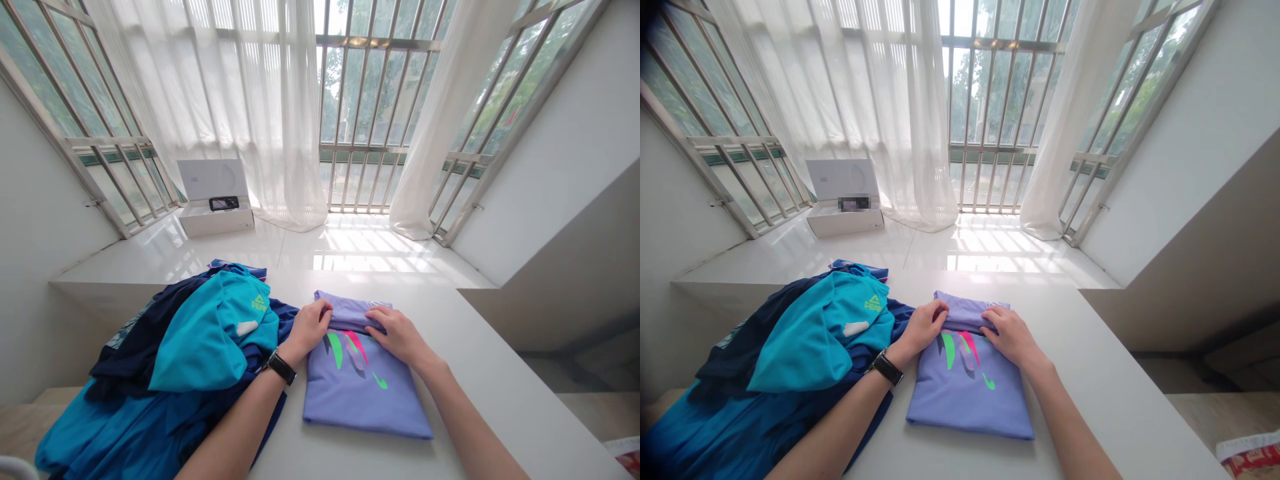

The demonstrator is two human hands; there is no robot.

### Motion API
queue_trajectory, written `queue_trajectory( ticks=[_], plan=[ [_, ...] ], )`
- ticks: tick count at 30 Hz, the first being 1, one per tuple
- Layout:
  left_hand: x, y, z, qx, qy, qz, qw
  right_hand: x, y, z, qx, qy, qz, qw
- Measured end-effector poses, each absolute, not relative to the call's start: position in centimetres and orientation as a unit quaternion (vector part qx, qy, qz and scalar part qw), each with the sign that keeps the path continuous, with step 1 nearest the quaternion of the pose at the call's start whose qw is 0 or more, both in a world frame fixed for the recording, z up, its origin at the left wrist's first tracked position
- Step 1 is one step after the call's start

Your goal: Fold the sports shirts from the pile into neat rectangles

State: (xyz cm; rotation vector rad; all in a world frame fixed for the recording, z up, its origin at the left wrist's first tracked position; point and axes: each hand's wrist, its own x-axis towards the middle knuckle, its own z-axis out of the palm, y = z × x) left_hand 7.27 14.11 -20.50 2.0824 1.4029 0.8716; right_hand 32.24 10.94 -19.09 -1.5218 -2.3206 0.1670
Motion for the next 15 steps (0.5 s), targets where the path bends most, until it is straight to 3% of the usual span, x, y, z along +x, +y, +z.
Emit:
queue_trajectory(
  ticks=[15],
  plan=[
    [6.7, 13.7, -20.6, 0.789, 0.463, 0.325, 0.241, 33.6, 10.7, -17.8, -0.554, -0.812, 0.099, 0.152]
  ],
)
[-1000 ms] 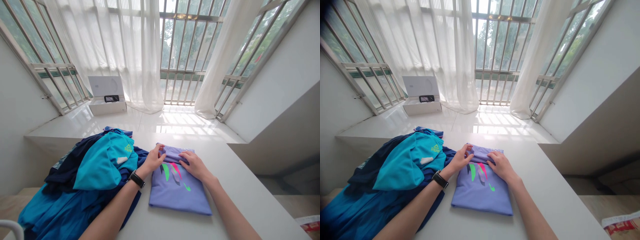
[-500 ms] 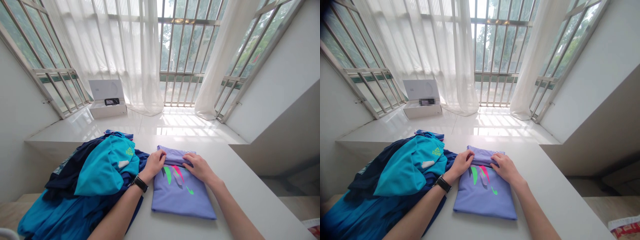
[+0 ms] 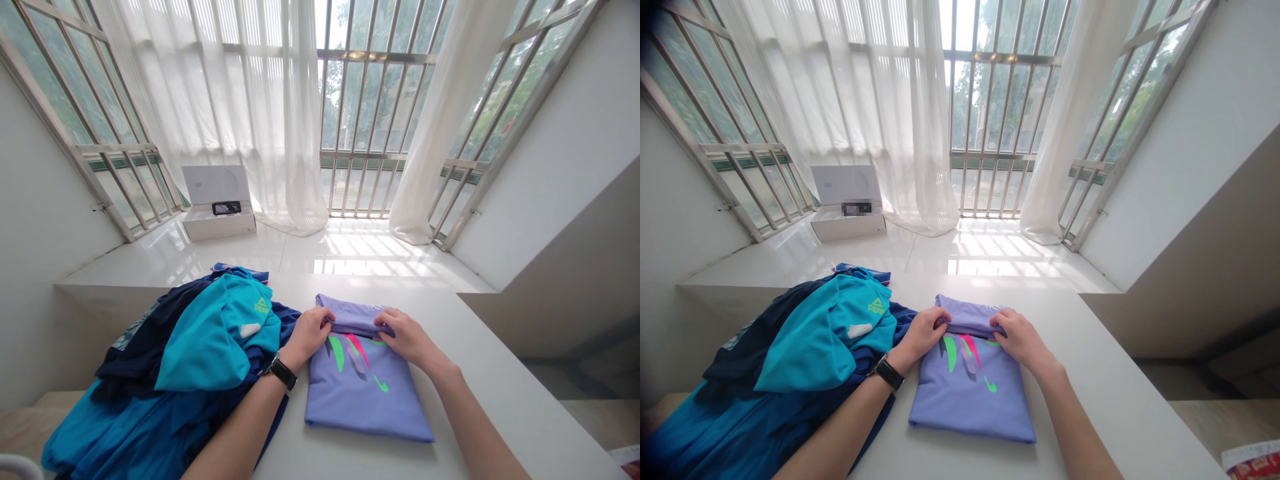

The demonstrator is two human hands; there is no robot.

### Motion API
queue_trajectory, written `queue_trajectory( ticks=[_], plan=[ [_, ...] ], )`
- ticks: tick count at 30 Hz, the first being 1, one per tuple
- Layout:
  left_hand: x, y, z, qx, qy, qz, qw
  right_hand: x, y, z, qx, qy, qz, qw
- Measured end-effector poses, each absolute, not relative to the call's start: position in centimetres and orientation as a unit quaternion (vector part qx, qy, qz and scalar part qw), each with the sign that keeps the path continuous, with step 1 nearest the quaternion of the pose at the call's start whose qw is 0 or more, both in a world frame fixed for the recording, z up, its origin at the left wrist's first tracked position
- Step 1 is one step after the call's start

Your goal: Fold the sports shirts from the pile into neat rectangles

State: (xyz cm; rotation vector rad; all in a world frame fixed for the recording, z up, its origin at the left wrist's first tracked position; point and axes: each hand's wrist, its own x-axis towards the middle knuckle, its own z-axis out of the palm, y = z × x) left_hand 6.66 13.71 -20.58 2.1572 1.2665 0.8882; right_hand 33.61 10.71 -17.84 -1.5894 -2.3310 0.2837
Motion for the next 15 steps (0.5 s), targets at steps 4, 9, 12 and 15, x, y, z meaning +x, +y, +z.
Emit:
queue_trajectory(
  ticks=[4, 9, 12, 15],
  plan=[
    [6.6, 13.7, -20.5, 0.794, 0.454, 0.329, 0.233, 34.1, 10.7, -17.8, -0.57, -0.804, 0.102, 0.137],
    [6.5, 13.7, -20.3, 0.792, 0.458, 0.326, 0.239, 34.3, 10.4, -17.3, -0.583, -0.796, 0.101, 0.13],
    [6.5, 13.7, -20.2, 0.793, 0.461, 0.32, 0.235, 34.5, 10.2, -17.0, -0.587, -0.793, 0.1, 0.131],
    [6.4, 13.6, -20.1, 0.801, 0.462, 0.308, 0.224, 34.8, 10.2, -17.0, -0.591, -0.787, 0.112, 0.137]
  ],
)
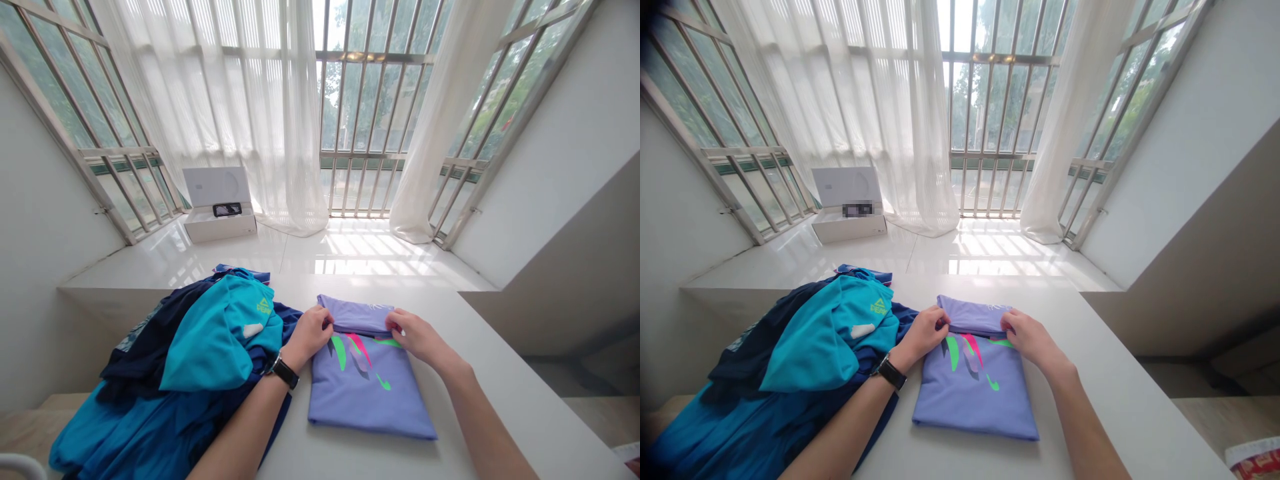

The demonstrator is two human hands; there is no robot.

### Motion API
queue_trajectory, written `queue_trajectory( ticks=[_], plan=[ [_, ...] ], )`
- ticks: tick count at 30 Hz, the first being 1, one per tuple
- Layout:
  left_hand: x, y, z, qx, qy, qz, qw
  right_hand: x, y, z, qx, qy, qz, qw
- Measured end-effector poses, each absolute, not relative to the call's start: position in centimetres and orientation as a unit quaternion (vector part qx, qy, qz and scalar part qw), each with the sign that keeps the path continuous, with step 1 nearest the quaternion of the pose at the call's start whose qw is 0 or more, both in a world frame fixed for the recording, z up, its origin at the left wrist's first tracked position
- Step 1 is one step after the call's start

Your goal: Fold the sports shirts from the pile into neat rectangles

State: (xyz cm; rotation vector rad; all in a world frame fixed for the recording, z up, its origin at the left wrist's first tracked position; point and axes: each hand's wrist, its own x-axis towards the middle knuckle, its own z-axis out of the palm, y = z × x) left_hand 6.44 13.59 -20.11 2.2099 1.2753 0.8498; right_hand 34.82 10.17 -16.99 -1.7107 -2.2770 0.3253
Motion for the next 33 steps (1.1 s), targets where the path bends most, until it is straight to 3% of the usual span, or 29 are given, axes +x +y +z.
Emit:
queue_trajectory(
  ticks=[9, 13, 17, 23, 33],
  plan=[
    [6.9, 12.8, -19.0, 0.84, 0.467, 0.268, 0.06, 35.4, 10.1, -17.4, -0.612, -0.764, 0.16, 0.124],
    [7.6, 12.6, -19.5, 0.885, 0.404, 0.227, 0.046, 35.3, 9.9, -17.0, -0.62, -0.761, 0.15, 0.117],
    [7.9, 12.5, -20.6, 0.906, 0.384, 0.165, 0.07, 34.2, 10.0, -16.7, -0.656, -0.741, 0.081, 0.116],
    [7.9, 12.2, -21.0, 0.902, 0.394, 0.161, 0.063, 31.2, 11.0, -19.1, -0.59, -0.774, -0.069, 0.219],
    [7.9, 12.4, -22.4, 0.894, 0.418, 0.159, 0.034, 30.8, 11.9, -23.1, -0.63, -0.771, -0.023, 0.089]
  ],
)
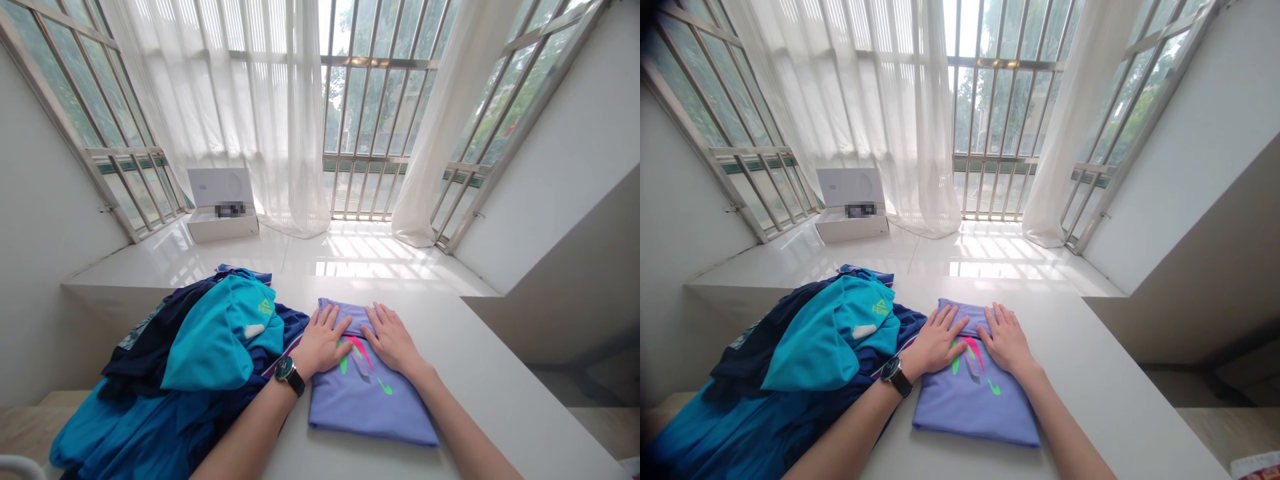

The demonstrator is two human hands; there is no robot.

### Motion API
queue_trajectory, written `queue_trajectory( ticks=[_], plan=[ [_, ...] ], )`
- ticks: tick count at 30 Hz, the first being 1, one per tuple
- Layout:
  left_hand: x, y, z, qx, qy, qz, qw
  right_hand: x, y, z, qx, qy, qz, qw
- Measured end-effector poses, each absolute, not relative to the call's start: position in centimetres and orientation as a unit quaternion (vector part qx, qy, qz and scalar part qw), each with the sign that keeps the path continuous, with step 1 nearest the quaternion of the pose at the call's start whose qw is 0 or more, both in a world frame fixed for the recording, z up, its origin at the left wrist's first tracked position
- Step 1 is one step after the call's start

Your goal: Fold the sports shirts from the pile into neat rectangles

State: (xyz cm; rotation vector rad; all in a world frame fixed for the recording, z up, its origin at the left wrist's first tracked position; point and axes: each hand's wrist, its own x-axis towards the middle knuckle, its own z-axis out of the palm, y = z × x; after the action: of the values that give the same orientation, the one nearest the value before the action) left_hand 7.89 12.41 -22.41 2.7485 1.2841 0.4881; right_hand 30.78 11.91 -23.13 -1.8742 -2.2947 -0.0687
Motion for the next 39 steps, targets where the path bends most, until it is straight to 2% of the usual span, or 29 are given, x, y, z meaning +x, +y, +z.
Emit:
queue_trajectory(
  ticks=[18, 28, 34, 39],
  plan=[
    [7.7, 12.3, -21.8, 0.884, 0.433, 0.167, 0.049, 32.7, 12.5, -24.9, -0.651, -0.747, 0.022, 0.133],
    [8.2, 10.8, -18.8, 0.876, 0.423, 0.229, 0.029, 33.2, 15.2, -24.4, -0.649, -0.75, 0.023, 0.127],
    [8.3, 7.7, -17.8, 0.946, 0.268, 0.145, 0.11, 33.9, 15.8, -24.9, -0.635, -0.754, 0.012, 0.167],
    [7.6, 6.4, -18.6, 0.953, 0.253, 0.083, 0.144, 34.2, 15.8, -25.7, -0.63, -0.758, -0.006, 0.17]
  ],
)
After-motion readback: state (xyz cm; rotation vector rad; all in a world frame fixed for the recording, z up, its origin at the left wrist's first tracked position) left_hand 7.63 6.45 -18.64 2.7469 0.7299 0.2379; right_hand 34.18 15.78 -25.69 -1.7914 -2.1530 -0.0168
